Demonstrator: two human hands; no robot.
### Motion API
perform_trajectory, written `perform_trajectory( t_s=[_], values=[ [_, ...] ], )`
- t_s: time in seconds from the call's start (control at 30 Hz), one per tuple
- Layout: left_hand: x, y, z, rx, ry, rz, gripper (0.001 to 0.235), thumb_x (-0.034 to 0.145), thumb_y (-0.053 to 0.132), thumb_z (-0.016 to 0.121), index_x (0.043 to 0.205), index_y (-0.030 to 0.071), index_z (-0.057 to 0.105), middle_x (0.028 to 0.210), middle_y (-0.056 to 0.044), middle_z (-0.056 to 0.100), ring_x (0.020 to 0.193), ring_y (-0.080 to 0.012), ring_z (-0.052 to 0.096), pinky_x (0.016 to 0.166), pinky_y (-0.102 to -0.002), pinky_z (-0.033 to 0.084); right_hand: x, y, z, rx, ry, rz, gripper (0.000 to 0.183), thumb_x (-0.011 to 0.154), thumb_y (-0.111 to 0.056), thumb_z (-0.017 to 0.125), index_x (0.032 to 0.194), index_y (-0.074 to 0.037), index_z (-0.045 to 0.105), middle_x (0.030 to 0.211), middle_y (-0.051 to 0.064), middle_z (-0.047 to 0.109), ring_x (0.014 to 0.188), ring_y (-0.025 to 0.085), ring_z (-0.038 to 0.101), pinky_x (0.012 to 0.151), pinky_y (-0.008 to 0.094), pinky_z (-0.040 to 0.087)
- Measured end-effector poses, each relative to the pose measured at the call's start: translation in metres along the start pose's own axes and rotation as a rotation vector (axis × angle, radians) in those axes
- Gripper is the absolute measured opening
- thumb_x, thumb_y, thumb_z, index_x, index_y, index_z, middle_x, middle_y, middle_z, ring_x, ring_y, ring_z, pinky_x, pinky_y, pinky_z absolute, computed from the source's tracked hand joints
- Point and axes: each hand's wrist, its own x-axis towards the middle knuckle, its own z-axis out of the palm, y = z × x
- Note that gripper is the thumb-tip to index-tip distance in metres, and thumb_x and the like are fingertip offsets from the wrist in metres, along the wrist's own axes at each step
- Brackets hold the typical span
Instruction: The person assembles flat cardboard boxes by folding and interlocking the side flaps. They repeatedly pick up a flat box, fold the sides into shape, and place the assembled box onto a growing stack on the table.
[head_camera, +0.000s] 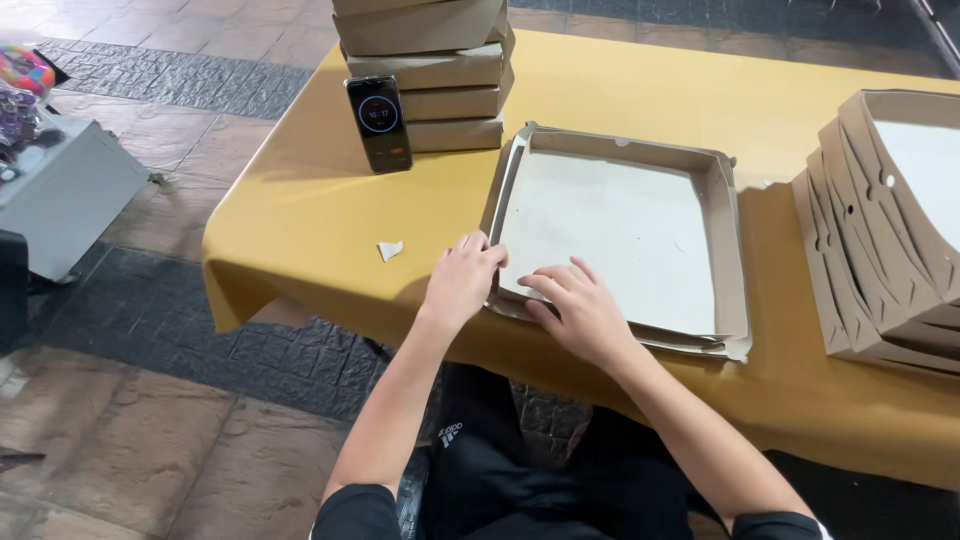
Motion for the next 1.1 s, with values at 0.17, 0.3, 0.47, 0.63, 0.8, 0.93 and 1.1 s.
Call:
perform_trajectory(
  t_s=[0.17,0.3,0.47,0.63,0.8,0.93,1.1],
  values=[
    [0.007,0.005,-0.007,-0.015,-0.003,0.077,0.01,0.101,0.016,0.056,0.101,0.024,0.061,0.097,0.0,0.044,0.104,-0.0226,0.054,0.091,-0.045,0.053,0.006,0.002,0.033,-0.07,-0.018,-0.012,0.023,0.096,-0.032,0.068,0.117,-0.021,0.066,0.097,-0.001,0.063,0.095,0.019,0.068,0.11,0.045,0.047],
    [0.012,0.003,-0.008,0.007,-0.024,0.158,0.013,0.1,0.017,0.055,0.091,0.024,0.061,0.095,-0.001,0.043,0.102,-0.0232,0.054,0.086,-0.042,0.052,0.003,0.01,0.044,-0.085,-0.031,-0.015,0.018,0.097,-0.031,0.066,0.111,-0.021,0.062,0.093,-0.003,0.059,0.09,0.018,0.067,0.1,0.039,0.051],
    [0.02,-0.002,0.007,0.165,-0.017,0.174,0.012,0.096,0.021,0.06,0.086,0.026,0.064,0.096,-0.001,0.046,0.101,-0.0233,0.054,0.081,-0.039,0.05,0.004,0.002,0.033,-0.095,-0.086,0.001,0.018,0.095,-0.026,0.068,0.11,-0.021,0.06,0.094,-0.002,0.056,0.087,0.02,0.064,0.084,0.037,0.054],
    [0.026,0.001,0.009,0.204,-0.049,0.195,0.013,0.097,0.023,0.06,0.086,0.027,0.065,0.098,-0.002,0.046,0.104,-0.0245,0.052,0.08,-0.039,0.049,-0.001,0.001,0.032,-0.088,-0.129,-0.026,0.012,0.097,-0.022,0.064,0.109,-0.021,0.062,0.098,-0.001,0.057,0.088,0.021,0.063,0.084,0.037,0.053],
    [0.019,0.004,-0.013,0.146,-0.011,0.19,0.012,0.099,0.019,0.058,0.095,0.027,0.066,0.103,-0.003,0.046,0.108,-0.0252,0.051,0.083,-0.04,0.05,-0.01,-0.008,0.013,-0.088,-0.121,-0.083,0.018,0.1,-0.017,0.059,0.117,-0.021,0.064,0.101,0.001,0.057,0.091,0.021,0.062,0.091,0.039,0.052],
    [0.022,0.001,-0.017,0.178,0.107,0.188,0.014,0.102,0.017,0.055,0.102,0.024,0.067,0.134,-0.006,0.046,0.139,-0.029,0.04,0.098,-0.042,0.048,-0.022,-0.023,-0.016,-0.059,-0.075,-0.144,0.022,0.098,-0.012,0.061,0.118,-0.019,0.067,0.101,0.002,0.058,0.094,0.021,0.064,0.094,0.041,0.051],
    [0.012,0.007,-0.038,0.158,0.093,0.18,0.019,0.102,0.01,0.053,0.109,0.023,0.067,0.15,-0.007,0.044,0.152,-0.0311,0.03,0.111,-0.049,0.043,-0.041,-0.036,-0.066,0.081,-0.045,-0.207,0.02,0.094,-0.008,0.067,0.112,-0.017,0.071,0.098,0.0,0.061,0.089,0.02,0.064,0.105,0.046,0.047]
  ],
)
